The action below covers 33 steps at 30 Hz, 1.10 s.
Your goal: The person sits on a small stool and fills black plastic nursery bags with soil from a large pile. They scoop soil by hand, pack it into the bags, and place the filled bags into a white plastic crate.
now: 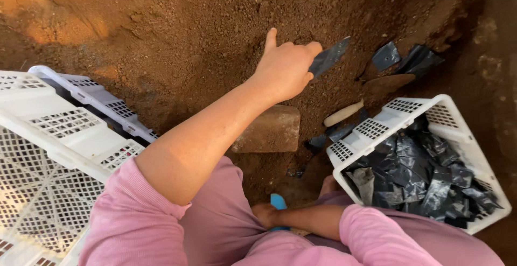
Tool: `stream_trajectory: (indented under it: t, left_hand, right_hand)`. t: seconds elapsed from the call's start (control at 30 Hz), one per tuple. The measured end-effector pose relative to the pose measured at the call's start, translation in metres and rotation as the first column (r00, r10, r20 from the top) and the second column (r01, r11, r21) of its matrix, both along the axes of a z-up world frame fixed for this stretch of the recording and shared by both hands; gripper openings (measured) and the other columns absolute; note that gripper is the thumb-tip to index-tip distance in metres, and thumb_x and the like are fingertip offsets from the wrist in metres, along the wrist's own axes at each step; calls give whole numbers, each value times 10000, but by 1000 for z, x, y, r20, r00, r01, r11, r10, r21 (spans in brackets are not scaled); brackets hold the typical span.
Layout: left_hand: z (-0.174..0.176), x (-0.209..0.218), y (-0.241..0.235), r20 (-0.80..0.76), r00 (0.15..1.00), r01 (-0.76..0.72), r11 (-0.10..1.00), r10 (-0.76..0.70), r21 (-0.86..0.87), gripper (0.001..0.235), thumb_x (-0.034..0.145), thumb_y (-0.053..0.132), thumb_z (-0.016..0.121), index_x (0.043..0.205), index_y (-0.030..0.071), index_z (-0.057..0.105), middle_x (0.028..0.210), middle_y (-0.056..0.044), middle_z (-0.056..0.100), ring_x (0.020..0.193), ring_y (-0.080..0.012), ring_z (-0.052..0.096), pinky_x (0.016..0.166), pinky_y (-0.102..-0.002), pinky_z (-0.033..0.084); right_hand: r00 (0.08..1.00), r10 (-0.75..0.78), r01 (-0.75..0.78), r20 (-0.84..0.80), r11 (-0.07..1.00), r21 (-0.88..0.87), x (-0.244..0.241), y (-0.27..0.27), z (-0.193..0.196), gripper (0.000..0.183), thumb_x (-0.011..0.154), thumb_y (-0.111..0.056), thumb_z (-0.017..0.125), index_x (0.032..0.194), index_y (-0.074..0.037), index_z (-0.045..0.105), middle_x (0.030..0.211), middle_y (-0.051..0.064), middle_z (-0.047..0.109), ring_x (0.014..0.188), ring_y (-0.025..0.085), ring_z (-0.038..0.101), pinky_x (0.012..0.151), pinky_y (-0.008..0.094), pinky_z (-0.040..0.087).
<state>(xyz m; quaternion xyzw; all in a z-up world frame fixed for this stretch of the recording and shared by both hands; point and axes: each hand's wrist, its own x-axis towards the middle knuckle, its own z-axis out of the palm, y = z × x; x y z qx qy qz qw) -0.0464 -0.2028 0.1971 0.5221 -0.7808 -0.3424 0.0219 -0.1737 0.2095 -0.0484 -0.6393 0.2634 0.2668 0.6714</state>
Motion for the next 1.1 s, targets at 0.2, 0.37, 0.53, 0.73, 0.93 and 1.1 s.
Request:
stream_trajectory:
  t: [0.2, 0.37, 0.53, 0.73, 0.93, 1.1]
  left_hand:
    - [22, 31, 8, -21, 994, -104, 994, 103, -44, 362, 888, 182, 744, 1202, 113, 580, 914, -81, 739, 1041, -328, 679, 1172, -714, 128]
    - [33, 53, 27, -30, 980, -200, 972, 197, -123, 334, 885, 178, 745, 1176, 116, 593, 941, -80, 731, 1034, -329, 682, 1147, -734, 112]
    - [51, 58, 55, -160, 965, -231, 959, 205, -164, 235, 871, 183, 721, 1095, 142, 664, 916, -38, 756, 943, -252, 710, 1095, -622, 312]
    - [52, 98, 86, -310, 898, -387, 895, 311, -223, 249, 997, 290, 649, 1056, 55, 706, 934, -111, 742, 868, -223, 739, 751, -383, 563]
    - [56, 97, 114, -707, 332, -526, 745, 624, 411, 351, 1040, 422, 480, 1254, 180, 618, 1096, 1, 771, 1000, -108, 732, 839, -334, 527]
    - [46, 77, 136, -869, 280, -436, 861, 407, 263, 361, 1058, 377, 516, 1247, 110, 669, 1069, -13, 760, 968, -113, 709, 863, -317, 575]
  right_hand:
    - [997, -58, 57, -45, 998, -33, -46, -36, -6, 472, 1003, -473, 453, 1107, -114, 740, 1096, 196, 735, 1054, 385, 688, 905, 460, 528]
    - [998, 25, -19, 55, 995, -95, -56, -47, -36, 475, 916, -501, 590, 1126, -99, 728, 1128, 205, 719, 1063, 386, 698, 893, 460, 550]
    - [887, 450, -397, 104, 858, -326, -15, -85, -36, 463, 863, -429, 622, 1207, -127, 692, 1101, 190, 728, 960, 396, 701, 779, 473, 541]
    - [945, -126, 60, 303, 974, 220, 31, -255, 79, 342, 917, -195, 560, 1235, -106, 648, 991, 97, 755, 761, 237, 776, 519, 353, 585]
    - [577, -582, 738, 573, 672, -62, 8, -289, 224, 771, 984, -583, 573, 1545, -94, 374, 1401, 152, 604, 1156, 232, 676, 888, 399, 604]
    - [585, -664, 791, 465, 593, -150, 17, -269, 276, 804, 948, -600, 565, 1540, -83, 391, 1385, 153, 631, 1101, 272, 722, 846, 410, 633]
